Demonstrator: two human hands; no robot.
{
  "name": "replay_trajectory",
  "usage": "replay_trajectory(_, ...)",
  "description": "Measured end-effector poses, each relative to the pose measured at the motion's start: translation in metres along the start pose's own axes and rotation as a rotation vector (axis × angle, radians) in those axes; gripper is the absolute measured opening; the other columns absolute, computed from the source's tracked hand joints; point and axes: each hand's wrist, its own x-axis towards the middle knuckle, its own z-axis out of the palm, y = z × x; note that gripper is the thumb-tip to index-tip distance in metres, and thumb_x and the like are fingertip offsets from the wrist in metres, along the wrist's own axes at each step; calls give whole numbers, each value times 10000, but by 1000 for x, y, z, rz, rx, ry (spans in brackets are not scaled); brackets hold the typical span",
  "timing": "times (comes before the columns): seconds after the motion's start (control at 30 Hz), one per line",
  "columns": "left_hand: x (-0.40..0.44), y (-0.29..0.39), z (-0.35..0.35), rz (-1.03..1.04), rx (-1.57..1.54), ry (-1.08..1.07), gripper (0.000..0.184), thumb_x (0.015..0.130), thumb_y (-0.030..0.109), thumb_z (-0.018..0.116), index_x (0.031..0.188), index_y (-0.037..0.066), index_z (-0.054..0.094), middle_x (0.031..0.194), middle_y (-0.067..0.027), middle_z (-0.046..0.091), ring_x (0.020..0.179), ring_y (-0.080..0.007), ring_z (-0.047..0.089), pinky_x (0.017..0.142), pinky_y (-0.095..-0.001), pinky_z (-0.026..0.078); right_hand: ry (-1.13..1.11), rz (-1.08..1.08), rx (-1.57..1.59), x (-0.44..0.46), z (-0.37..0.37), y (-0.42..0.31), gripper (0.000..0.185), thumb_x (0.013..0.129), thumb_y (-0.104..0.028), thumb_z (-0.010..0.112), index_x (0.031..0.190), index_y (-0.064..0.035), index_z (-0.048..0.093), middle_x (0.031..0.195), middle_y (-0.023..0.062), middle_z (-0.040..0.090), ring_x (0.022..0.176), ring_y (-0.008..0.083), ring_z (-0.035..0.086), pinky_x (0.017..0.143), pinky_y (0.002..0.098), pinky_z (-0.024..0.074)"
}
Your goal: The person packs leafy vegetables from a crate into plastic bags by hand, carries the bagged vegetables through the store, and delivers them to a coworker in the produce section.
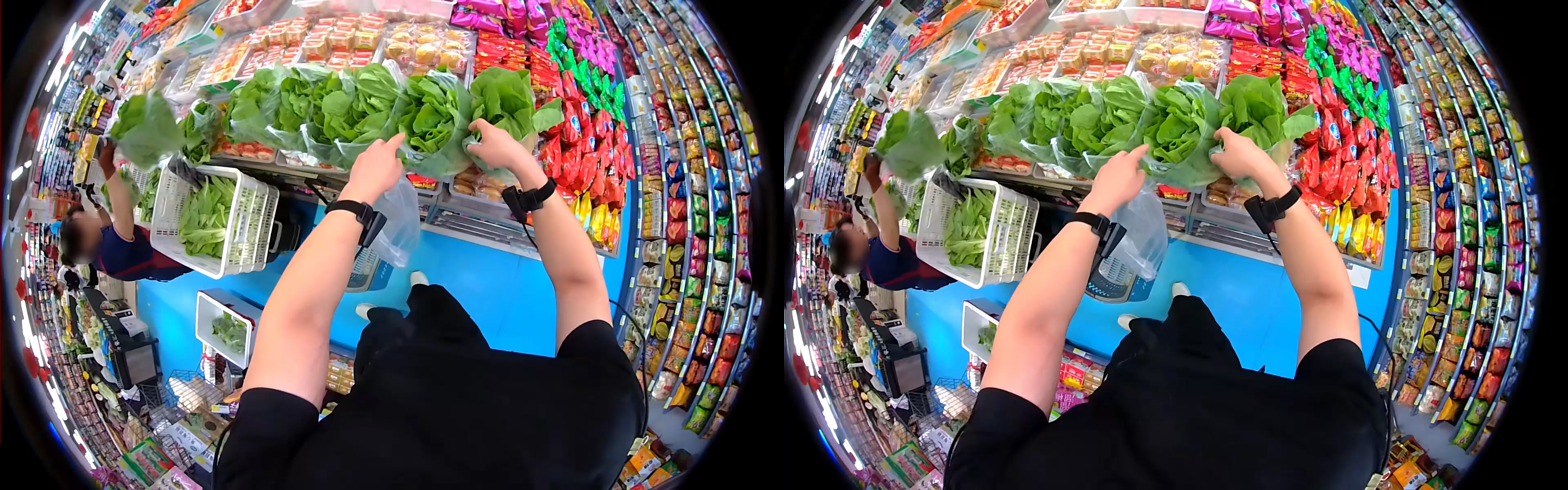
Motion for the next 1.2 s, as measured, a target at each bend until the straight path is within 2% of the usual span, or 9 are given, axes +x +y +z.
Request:
replay_trajectory(0.13,19,6,1,-29,-45,-93,326,951,192,592,1241,107,715,984,-178,745,962,-415,702,866,-502,560,249,-61,66,7,-6,20,419,869,-176,683,1237,1,590,1058,304,719,1045,459,696,918,489,540)
replay_trajectory(0.37,27,37,4,-104,-570,2,197,958,159,692,1121,50,713,941,-118,753,833,-218,699,784,-353,542,511,-6,138,-1,-50,29,328,891,-202,682,1152,-17,613,924,281,718,916,446,712,818,489,556)
replay_trajectory(0.67,24,104,-38,86,-639,149,133,983,125,687,1084,39,699,916,-76,719,794,-167,640,740,-328,516,958,-116,292,-12,-122,42,216,903,-155,725,1073,-44,649,749,73,651,662,182,617,625,369,489)
replay_trajectory(0.7,22,111,-46,121,-647,171,126,983,124,687,1074,38,700,913,-72,718,784,-164,632,732,-329,513,931,-170,394,-21,-130,36,174,924,-124,720,1061,-42,651,740,9,600,653,104,541,604,311,447)
replay_trajectory(0.83,-7,130,-89,56,-670,135,114,975,120,692,1051,37,706,926,-80,726,794,-189,652,733,-329,516,883,-326,467,-42,-151,23,134,946,-102,720,1049,-44,657,751,-57,530,671,44,465,592,251,382)
replay_trajectory(0.93,-41,125,-116,156,-537,221,109,965,114,697,1037,35,715,946,-100,736,807,-229,675,742,-337,524,525,-367,460,-86,-148,-18,117,965,-126,716,1035,-36,689,751,-70,491,702,30,468,606,239,381)
replay_trajectory(1.03,-74,119,-136,122,-428,226,106,958,103,702,1033,31,725,966,-120,741,830,-266,691,759,-351,534,342,-255,487,-124,-128,-48,129,961,-138,723,1008,-20,702,797,-36,547,736,61,510,647,256,410)
replay_trajectory(1.13,-97,119,-140,54,-447,166,124,935,105,717,1040,41,734,968,-136,740,895,-308,708,791,-387,547,262,-410,396,-144,-89,-64,159,936,-163,753,1001,-19,741,909,54,600,813,150,543,713,315,430)
replay_trajectory(1.2,-109,112,-126,64,-404,148,124,925,106,718,1032,44,733,968,-141,738,906,-326,706,793,-402,548,135,-442,298,-159,-52,-90,195,910,-213,788,1053,-80,772,835,20,457,759,151,484,698,310,423)
